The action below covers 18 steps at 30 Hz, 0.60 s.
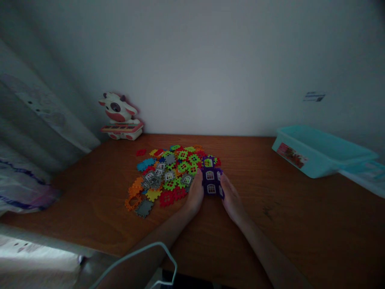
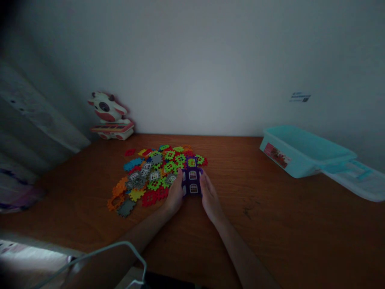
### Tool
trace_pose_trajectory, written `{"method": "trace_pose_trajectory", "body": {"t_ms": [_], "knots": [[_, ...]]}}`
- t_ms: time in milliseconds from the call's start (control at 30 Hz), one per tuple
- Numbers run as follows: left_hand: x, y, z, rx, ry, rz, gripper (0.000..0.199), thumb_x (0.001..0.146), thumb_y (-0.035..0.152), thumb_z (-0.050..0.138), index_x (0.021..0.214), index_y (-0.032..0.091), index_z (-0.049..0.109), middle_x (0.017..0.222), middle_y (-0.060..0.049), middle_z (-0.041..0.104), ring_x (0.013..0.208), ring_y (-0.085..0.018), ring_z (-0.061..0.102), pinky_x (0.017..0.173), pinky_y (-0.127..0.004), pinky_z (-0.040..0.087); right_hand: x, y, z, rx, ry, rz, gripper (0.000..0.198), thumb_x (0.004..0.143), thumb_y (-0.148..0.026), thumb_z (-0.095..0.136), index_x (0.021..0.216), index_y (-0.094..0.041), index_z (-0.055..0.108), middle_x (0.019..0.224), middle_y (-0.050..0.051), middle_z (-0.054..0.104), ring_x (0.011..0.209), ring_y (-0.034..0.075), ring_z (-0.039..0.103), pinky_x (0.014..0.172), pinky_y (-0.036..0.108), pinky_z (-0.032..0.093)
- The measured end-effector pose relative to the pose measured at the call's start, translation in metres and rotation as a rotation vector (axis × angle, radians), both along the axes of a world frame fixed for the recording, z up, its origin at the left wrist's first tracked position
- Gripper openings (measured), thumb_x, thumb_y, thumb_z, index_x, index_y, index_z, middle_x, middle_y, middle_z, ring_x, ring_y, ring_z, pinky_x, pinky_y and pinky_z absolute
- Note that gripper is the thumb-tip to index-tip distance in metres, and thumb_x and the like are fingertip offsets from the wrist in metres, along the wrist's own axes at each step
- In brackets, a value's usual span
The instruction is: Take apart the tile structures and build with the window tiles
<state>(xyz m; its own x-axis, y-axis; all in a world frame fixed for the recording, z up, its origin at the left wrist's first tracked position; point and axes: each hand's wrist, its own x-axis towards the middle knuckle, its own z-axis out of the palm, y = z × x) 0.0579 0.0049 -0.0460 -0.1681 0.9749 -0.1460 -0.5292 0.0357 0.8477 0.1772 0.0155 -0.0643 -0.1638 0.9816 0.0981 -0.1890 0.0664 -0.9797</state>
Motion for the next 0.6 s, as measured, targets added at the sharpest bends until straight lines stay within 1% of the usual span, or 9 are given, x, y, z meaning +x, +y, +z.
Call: {"method": "trace_pose_trajectory", "body": {"t_ms": [100, 167, 300, 433, 500, 600], "knots": [[0.0, 0.001, -0.002, 0.014, -0.077, -0.036, 0.052, 0.089, 0.062, 0.057, 0.11, 0.017, 0.072, 0.116, -0.011, 0.074, 0.119, -0.028, 0.063, 0.108, -0.042, 0.044, 0.001, -0.001, 0.003, -0.044, 0.054, 0.024, 0.062, 0.093, -0.065, 0.048, 0.143, -0.029, 0.05, 0.149, 0.005, 0.052, 0.139, 0.025, 0.047, 0.117, 0.048, 0.035], [0.001, -0.001, -0.001, 0.042, -0.077, -0.056, 0.051, 0.088, 0.061, 0.059, 0.111, 0.017, 0.071, 0.115, -0.011, 0.073, 0.117, -0.028, 0.063, 0.107, -0.041, 0.045, 0.001, -0.003, 0.008, -0.02, 0.029, 0.023, 0.064, 0.091, -0.065, 0.051, 0.146, -0.031, 0.047, 0.153, 0.003, 0.047, 0.142, 0.024, 0.042, 0.119, 0.047, 0.031], [0.002, -0.009, 0.007, 0.05, 0.014, -0.029, 0.049, 0.082, 0.06, 0.067, 0.109, 0.018, 0.069, 0.108, -0.008, 0.074, 0.107, -0.026, 0.067, 0.101, -0.038, 0.048, 0.002, -0.008, 0.018, 0.032, -0.042, 0.007, 0.069, 0.089, -0.066, 0.053, 0.149, -0.032, 0.042, 0.155, 0.002, 0.044, 0.146, 0.024, 0.036, 0.121, 0.046, 0.029], [0.006, -0.015, 0.015, 0.047, 0.122, -0.001, 0.047, 0.081, 0.058, 0.07, 0.105, 0.018, 0.066, 0.096, -0.006, 0.072, 0.094, -0.023, 0.067, 0.091, -0.035, 0.052, 0.002, -0.012, 0.021, 0.065, -0.106, -0.012, 0.068, 0.092, -0.066, 0.047, 0.15, -0.032, 0.041, 0.158, 0.002, 0.04, 0.148, 0.023, 0.031, 0.122, 0.046, 0.026], [0.007, -0.016, 0.017, 0.074, 0.135, 0.018, 0.043, 0.08, 0.053, 0.072, 0.105, 0.018, 0.066, 0.095, -0.005, 0.071, 0.093, -0.023, 0.066, 0.089, -0.034, 0.051, 0.002, -0.013, 0.019, 0.081, -0.146, -0.017, 0.067, 0.093, -0.067, 0.045, 0.15, -0.032, 0.04, 0.158, 0.001, 0.039, 0.149, 0.023, 0.029, 0.123, 0.046, 0.025], [0.007, -0.016, 0.019, 0.088, 0.144, 0.034, 0.038, 0.082, 0.049, 0.072, 0.104, 0.018, 0.067, 0.097, -0.006, 0.071, 0.097, -0.024, 0.065, 0.092, -0.034, 0.05, 0.0, -0.014, 0.016, 0.094, -0.178, -0.032, 0.069, 0.093, -0.067, 0.045, 0.151, -0.031, 0.039, 0.16, 0.002, 0.036, 0.149, 0.023, 0.029, 0.123, 0.046, 0.022]]}}
